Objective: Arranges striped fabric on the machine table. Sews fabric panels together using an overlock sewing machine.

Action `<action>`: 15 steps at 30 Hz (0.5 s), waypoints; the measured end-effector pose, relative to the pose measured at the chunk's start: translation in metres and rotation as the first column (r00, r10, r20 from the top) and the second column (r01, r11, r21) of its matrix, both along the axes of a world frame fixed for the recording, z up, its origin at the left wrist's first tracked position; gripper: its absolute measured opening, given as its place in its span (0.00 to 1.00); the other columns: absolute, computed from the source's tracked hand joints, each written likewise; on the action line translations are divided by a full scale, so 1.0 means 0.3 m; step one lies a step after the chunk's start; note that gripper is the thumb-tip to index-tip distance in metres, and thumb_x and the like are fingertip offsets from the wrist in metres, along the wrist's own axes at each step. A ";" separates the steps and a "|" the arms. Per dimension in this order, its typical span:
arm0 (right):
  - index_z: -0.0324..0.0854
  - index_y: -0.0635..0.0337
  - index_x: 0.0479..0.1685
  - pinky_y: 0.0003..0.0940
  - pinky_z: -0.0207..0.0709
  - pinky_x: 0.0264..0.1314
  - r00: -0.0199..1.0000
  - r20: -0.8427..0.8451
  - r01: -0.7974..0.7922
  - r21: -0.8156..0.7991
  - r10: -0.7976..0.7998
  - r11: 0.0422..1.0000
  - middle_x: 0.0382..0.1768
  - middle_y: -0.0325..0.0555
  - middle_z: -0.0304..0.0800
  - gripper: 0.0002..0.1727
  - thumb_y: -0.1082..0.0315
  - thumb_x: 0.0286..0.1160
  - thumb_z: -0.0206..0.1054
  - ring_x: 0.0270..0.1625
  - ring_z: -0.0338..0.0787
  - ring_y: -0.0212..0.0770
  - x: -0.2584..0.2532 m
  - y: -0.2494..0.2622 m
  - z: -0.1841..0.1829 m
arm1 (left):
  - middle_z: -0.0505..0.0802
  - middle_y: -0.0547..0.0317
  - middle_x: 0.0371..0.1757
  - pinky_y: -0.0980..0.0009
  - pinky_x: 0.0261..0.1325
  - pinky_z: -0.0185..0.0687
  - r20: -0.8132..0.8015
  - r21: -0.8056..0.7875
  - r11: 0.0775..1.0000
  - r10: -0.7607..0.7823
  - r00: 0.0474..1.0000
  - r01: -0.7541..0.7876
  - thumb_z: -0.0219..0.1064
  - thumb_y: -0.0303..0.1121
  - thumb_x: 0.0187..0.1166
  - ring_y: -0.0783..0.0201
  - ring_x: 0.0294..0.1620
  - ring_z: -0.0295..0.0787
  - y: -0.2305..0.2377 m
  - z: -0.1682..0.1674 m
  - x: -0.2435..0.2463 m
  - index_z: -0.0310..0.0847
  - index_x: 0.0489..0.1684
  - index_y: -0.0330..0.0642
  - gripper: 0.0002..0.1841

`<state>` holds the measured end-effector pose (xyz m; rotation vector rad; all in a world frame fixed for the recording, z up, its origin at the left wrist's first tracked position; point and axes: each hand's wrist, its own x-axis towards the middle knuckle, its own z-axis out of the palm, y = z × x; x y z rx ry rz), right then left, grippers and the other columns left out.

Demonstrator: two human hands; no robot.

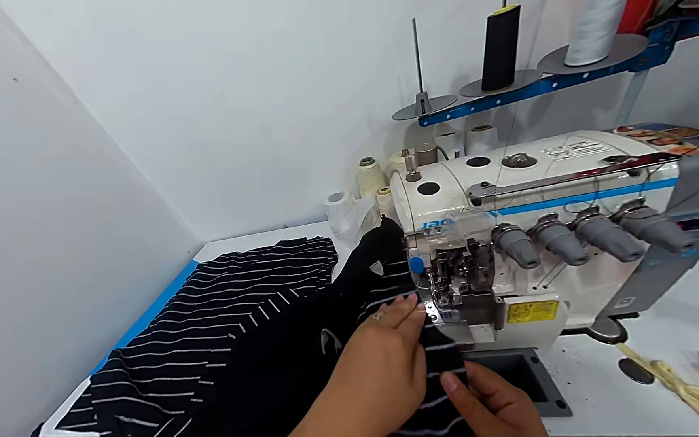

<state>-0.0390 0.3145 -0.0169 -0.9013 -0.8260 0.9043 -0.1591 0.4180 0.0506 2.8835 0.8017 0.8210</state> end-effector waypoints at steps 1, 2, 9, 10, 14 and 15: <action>0.87 0.58 0.46 0.26 0.91 0.41 1.000 -0.006 0.024 0.004 -0.024 1.000 0.33 0.31 0.96 0.09 0.79 0.80 0.63 0.35 0.95 0.26 0.002 0.003 0.000 | 0.92 0.48 0.68 0.59 0.73 0.82 -0.013 -0.031 1.000 -0.005 1.000 0.005 0.54 0.27 0.76 0.55 0.72 0.88 0.025 0.004 0.014 0.90 0.63 0.35 0.22; 0.87 0.58 0.47 0.26 0.91 0.40 0.999 -0.010 0.047 0.001 -0.047 0.999 0.33 0.32 0.97 0.09 0.80 0.80 0.63 0.35 0.95 0.26 0.005 0.003 0.001 | 0.91 0.49 0.69 0.59 0.75 0.81 -0.028 -0.054 0.998 -0.014 1.000 0.012 0.54 0.26 0.77 0.56 0.74 0.87 0.049 0.011 0.028 0.90 0.63 0.35 0.22; 0.84 0.63 0.48 0.27 0.92 0.42 0.976 0.163 0.141 0.030 -0.144 0.990 0.37 0.31 0.96 0.08 0.80 0.75 0.67 0.36 0.95 0.26 0.050 -0.023 -0.035 | 0.92 0.56 0.68 0.66 0.76 0.80 0.056 -0.086 0.974 -0.206 0.977 0.210 0.54 0.26 0.82 0.66 0.73 0.86 0.145 0.085 -0.056 0.91 0.61 0.37 0.19; 0.83 0.64 0.51 0.24 0.90 0.43 0.956 0.231 0.168 0.070 -0.180 0.983 0.39 0.30 0.94 0.09 0.78 0.75 0.68 0.37 0.93 0.23 0.061 -0.024 -0.051 | 0.93 0.61 0.65 0.68 0.72 0.83 0.112 -0.039 0.981 -0.186 0.976 0.192 0.53 0.25 0.79 0.70 0.69 0.88 0.148 0.102 -0.103 0.91 0.60 0.41 0.20; 0.77 0.55 0.51 0.16 0.79 0.48 0.780 0.466 0.301 0.304 -0.417 0.904 0.45 0.34 0.81 0.12 0.62 0.79 0.72 0.45 0.81 0.18 0.090 -0.010 -0.110 | 0.93 0.57 0.48 0.67 0.48 0.89 0.169 0.019 0.999 0.036 0.985 -0.040 0.67 0.42 0.79 0.65 0.48 0.91 0.049 0.095 -0.249 0.88 0.50 0.42 0.14; 0.77 0.53 0.50 0.15 0.78 0.48 0.760 0.491 0.290 0.331 -0.426 0.898 0.44 0.34 0.81 0.11 0.61 0.80 0.71 0.45 0.81 0.18 0.085 -0.010 -0.103 | 0.92 0.46 0.51 0.58 0.49 0.88 0.132 -0.015 0.997 0.076 0.988 -0.075 0.73 0.48 0.76 0.54 0.51 0.91 0.003 0.075 -0.253 0.86 0.52 0.38 0.21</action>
